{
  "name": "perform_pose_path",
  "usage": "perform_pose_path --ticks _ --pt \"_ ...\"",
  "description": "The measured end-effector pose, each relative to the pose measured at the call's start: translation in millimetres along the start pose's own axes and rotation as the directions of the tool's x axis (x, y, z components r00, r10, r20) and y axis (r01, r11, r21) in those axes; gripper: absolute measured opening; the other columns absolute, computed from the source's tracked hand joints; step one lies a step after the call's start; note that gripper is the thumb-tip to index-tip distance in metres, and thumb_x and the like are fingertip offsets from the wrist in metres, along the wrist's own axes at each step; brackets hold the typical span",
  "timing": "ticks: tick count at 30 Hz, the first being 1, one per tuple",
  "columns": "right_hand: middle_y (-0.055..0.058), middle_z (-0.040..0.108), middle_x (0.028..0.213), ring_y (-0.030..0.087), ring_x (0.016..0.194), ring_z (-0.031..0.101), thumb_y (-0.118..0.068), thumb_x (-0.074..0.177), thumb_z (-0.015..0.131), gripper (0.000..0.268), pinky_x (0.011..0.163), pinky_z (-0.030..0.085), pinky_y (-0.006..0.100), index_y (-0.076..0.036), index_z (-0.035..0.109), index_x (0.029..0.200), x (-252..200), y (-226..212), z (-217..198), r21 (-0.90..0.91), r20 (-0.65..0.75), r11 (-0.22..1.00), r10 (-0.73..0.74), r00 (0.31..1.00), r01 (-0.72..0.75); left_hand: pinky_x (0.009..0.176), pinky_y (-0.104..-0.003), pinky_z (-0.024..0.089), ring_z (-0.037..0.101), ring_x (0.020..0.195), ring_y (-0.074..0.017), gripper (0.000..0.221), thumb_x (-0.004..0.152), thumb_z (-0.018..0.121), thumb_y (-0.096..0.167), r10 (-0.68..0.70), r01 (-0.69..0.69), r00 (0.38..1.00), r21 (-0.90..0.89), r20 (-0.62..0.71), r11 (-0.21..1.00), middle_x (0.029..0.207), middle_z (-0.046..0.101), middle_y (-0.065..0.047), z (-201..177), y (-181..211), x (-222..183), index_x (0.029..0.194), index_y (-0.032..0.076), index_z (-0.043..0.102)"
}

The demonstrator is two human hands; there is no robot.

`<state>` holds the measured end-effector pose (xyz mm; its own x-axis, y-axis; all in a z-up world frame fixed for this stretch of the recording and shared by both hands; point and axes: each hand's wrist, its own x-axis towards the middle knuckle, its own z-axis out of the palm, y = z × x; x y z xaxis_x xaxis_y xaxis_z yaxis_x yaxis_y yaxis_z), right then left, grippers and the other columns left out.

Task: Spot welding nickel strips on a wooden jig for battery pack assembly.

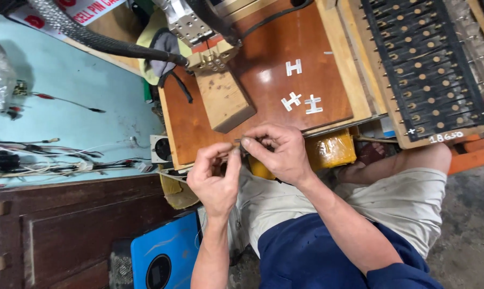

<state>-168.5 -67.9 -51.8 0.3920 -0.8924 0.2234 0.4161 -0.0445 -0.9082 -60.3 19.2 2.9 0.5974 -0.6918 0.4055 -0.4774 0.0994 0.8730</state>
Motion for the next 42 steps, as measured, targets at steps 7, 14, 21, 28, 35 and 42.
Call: perform_pose_path --ticks 7,14,21,28,35,42 --pt "0.01 0.071 0.063 0.013 0.055 0.065 -0.006 0.087 0.076 0.004 0.051 0.054 0.026 -0.004 0.079 0.085 -16 4 -23 -0.2 -0.08 0.978 0.042 0.996 -0.057 0.061 -0.028 0.06 0.071 0.062 -0.0137 0.019 0.08 0.076 -0.013 -0.031 0.038 0.995 -0.073 0.096 0.997 0.069 0.074 -0.013 10 -22 -20 0.095 -0.002 0.074" --pt "0.018 0.074 0.078 0.019 0.065 0.071 -0.007 0.105 0.059 0.018 0.058 0.06 0.029 0.002 0.072 0.097 -7 -33 -85 -0.272 -0.35 0.956 0.007 0.937 -0.109 0.054 -0.028 0.053 0.065 0.063 -0.0094 0.015 0.086 0.073 -0.008 -0.008 0.002 0.997 0.081 0.079 0.997 0.07 0.072 -0.011 54 -21 -17 0.096 0.002 0.076" --pt "0.019 0.07 0.075 0.016 0.066 0.069 0.006 0.104 0.062 0.012 0.062 0.058 0.027 0.012 0.072 0.108 13 -43 -106 -0.456 -0.336 0.889 -0.209 0.918 0.036 0.067 -0.04 0.062 0.076 0.079 -0.034 0.019 0.089 0.067 -0.008 0.181 -0.23 0.963 0.256 0.201 0.939 0.088 0.075 -0.017 90 -25 5 0.102 0.003 0.075" --pt "0.017 0.075 0.09 0.019 0.078 0.071 0.004 0.096 0.071 0.013 0.064 0.057 0.03 0.002 0.079 0.107 57 -29 -111 -0.76 -0.059 0.637 -0.261 0.963 0.127 0.096 -0.047 0.059 0.07 0.112 -0.0413 0.019 0.095 0.064 -0.009 0.273 -0.34 0.928 0.281 0.252 0.898 0.121 0.068 -0.027 81 -22 -2 0.113 -0.004 0.071" --pt "0.013 0.063 0.091 0.033 0.083 0.058 -0.02 0.083 0.09 0.044 0.07 0.053 0.046 -0.008 0.078 0.123 108 3 -101 -0.972 0.064 0.227 -0.022 0.998 0.068 0.097 -0.037 0.06 0.072 0.105 -0.0318 0.014 0.096 0.066 -0.006 0.297 -0.351 0.921 0.205 0.254 0.914 0.113 0.069 -0.023 73 -18 0 0.109 -0.005 0.071" --pt "0.021 0.071 0.095 0.038 0.081 0.068 -0.017 0.082 0.092 0.015 0.056 0.058 0.048 -0.009 0.085 0.092 132 -2 -98 -0.982 0.098 0.165 0.03 0.995 0.092 0.093 -0.035 0.061 0.074 0.1 -0.0291 0.012 0.094 0.067 -0.005 0.324 -0.37 0.914 0.171 0.245 0.913 0.107 0.072 -0.021 69 -21 -1 0.105 -0.005 0.072"
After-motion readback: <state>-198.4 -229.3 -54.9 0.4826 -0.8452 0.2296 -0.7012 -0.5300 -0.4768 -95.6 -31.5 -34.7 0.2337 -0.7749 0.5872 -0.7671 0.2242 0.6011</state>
